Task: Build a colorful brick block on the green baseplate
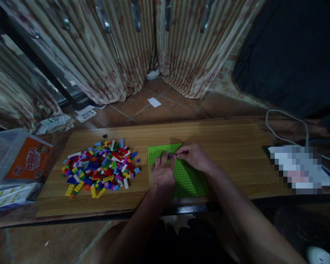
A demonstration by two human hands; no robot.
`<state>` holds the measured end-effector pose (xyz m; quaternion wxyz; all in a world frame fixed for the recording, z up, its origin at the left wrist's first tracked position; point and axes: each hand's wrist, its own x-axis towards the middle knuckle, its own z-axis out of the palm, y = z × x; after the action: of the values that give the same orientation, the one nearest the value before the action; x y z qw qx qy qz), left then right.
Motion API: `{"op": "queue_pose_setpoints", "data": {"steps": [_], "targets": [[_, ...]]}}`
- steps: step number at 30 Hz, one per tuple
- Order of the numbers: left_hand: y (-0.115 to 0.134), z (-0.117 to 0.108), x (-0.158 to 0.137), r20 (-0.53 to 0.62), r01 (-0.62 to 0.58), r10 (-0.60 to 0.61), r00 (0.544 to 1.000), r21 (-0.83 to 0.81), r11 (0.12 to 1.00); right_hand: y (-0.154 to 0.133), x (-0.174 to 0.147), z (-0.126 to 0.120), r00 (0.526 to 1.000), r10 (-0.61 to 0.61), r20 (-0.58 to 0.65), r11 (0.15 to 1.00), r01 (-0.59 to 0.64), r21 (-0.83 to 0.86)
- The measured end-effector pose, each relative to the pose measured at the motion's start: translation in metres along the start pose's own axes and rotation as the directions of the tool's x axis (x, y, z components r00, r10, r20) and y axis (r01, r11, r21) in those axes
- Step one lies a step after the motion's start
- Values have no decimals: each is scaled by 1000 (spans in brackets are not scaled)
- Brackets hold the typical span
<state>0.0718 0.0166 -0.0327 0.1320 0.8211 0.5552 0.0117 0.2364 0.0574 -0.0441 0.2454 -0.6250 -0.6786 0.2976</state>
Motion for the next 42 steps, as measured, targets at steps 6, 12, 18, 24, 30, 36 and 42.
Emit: {"op": "queue_pose_setpoints", "data": {"steps": [6,12,18,24,30,36,42], "targets": [[1,-2,4,20,12,-11,1000,-37,999,-6,2,-1,999,32,36,999,-32,-21],[2,-1,3,-27,19,-20,999,-42,999,-8,0,1,1000,5,20,1000,-4,-31],[-14,10,3,-139,-84,68,988,-120,989,0,-3,4,998,-60,-22,998,60,28],[-32,7,7,-279,-60,-84,957,-471,880,3,-7,-4,996,-11,-86,997,17,70],[-34,-2,6,-281,-33,-141,949,-536,843,-12,-9,7,977,-214,-6,972,213,-98],[-32,-1,3,-301,-59,-135,944,-558,828,-11,-8,13,952,-301,59,916,305,-260],[-29,-5,-1,-380,-117,-150,913,-596,795,1,-6,10,946,-318,68,913,325,-246]]}}
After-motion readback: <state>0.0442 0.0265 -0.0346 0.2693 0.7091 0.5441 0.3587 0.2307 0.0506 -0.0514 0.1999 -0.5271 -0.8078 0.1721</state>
